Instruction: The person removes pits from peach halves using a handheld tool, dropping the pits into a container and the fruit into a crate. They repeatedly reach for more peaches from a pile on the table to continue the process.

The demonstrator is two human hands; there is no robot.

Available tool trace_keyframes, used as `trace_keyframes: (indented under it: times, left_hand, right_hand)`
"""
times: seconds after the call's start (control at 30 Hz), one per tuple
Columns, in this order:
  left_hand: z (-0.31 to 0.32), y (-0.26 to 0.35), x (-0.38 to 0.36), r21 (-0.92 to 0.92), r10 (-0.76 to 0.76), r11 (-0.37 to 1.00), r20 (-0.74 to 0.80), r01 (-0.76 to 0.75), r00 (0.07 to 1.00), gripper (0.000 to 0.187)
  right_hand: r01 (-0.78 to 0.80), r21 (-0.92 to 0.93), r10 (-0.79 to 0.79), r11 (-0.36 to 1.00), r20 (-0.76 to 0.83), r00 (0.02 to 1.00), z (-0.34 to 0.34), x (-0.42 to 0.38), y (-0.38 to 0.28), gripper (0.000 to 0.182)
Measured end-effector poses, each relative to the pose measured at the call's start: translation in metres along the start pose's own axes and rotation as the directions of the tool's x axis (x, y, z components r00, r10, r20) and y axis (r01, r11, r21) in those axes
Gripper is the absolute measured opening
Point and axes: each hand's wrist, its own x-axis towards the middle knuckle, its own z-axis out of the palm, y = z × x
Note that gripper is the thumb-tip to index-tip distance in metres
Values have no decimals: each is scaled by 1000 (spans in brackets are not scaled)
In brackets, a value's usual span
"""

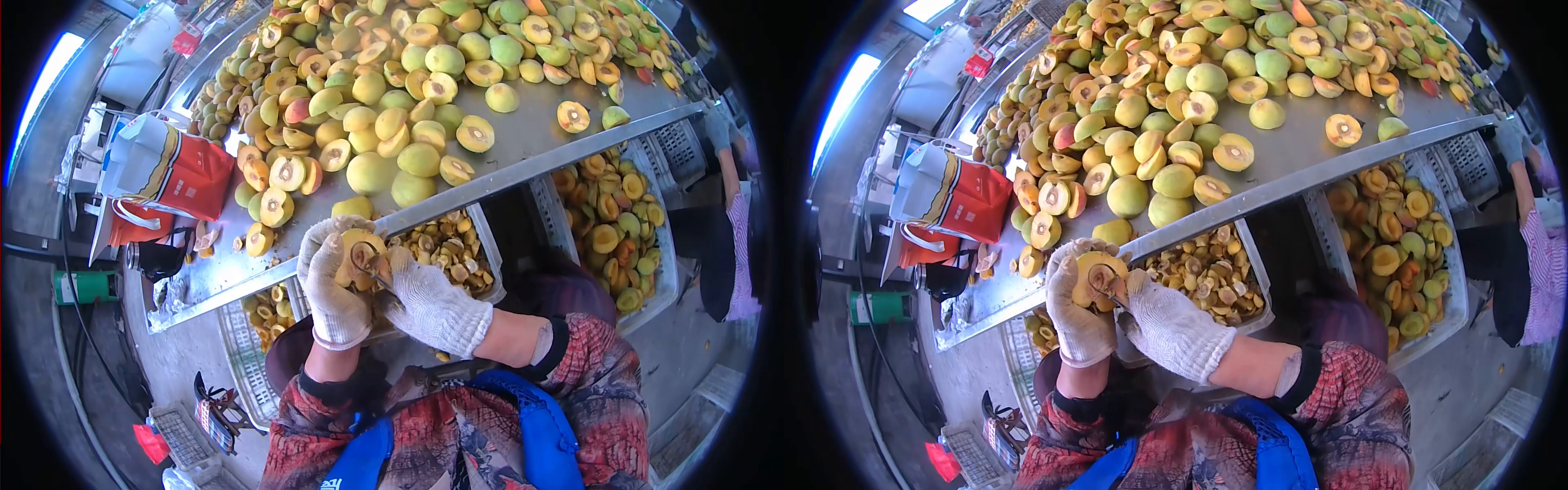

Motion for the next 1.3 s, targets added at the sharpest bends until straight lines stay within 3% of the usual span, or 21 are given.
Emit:
trace_keyframes:
  times: [0.2,0.4,0.5,0.7,0.8,0.9,0.93,1.03,1.1,1.2,1.3]
  left_hand:
    - [8,6,-3,163,31,986,-26,-27,999,30]
    - [9,7,-8,171,43,984,-2,-42,999,23]
    - [10,8,-10,322,60,946,-27,-48,998,30]
    - [-5,1,-14,426,161,885,92,-185,983,31]
    - [-1,4,-15,470,143,867,83,-166,986,30]
    - [-3,6,-14,318,41,946,55,-56,998,19]
    - [-4,4,-15,348,43,936,45,-56,998,21]
    - [-3,1,-16,434,53,899,20,-57,998,26]
    - [0,2,-19,488,65,871,-13,-51,998,24]
    - [2,2,-20,535,109,835,61,-125,992,22]
    - [0,2,-19,530,64,844,51,-81,997,20]
  right_hand:
    - [38,81,-35,996,-36,999,-2,-5,-1,35]
    - [43,132,-46,990,13,999,6,-7,4,36]
    - [44,150,-46,988,11,999,10,-10,7,35]
    - [89,187,-84,978,-38,996,15,-16,7,32]
    - [78,216,-70,973,-44,997,16,-18,5,30]
    - [43,242,-43,969,-8,999,13,-19,3,29]
    - [28,248,-32,968,13,999,11,-19,1,28]
    - [-170,236,139,957,140,980,4,-15,0,30]
    - [-119,273,89,955,118,989,9,-18,2,33]
    - [-79,321,45,944,110,993,20,-20,10,37]
    - [-74,327,45,942,95,994,21,-22,10,37]
